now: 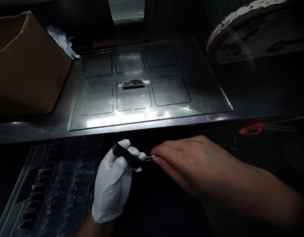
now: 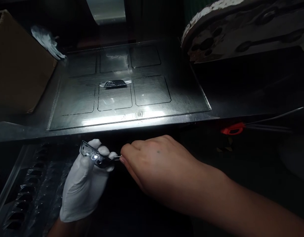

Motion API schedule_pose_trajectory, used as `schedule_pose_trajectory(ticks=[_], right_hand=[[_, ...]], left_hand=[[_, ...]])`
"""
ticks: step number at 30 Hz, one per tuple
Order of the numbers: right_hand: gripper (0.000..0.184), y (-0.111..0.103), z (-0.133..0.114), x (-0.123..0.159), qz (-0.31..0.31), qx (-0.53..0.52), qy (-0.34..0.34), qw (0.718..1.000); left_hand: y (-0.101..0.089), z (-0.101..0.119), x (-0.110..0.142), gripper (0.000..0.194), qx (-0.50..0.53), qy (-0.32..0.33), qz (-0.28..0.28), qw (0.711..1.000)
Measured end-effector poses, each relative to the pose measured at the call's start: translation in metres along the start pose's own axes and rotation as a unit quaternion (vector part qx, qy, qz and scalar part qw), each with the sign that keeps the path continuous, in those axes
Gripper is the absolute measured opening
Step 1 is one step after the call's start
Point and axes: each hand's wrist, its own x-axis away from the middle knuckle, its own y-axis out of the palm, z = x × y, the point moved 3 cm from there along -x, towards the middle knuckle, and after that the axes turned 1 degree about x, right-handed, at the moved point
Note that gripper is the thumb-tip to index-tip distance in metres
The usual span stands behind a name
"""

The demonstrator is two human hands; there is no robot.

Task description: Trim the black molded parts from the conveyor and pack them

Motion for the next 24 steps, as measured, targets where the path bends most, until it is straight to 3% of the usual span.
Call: schedule_pose_trajectory(ticks=[11,24], right_hand=[[0.031,0.009,-0.001,-0.007,-0.001,0.055,-0.021,0.998],[0.012,0.013,0.002,-0.001,-0.038,0.124,-0.035,0.991]], left_hand=[[-0.004,0.001,0.0,0.028,0.018,-0.002,0.018,1.0],[-0.006,0.001,0.0,0.027,-0.008,-0.004,0.025,1.0]])
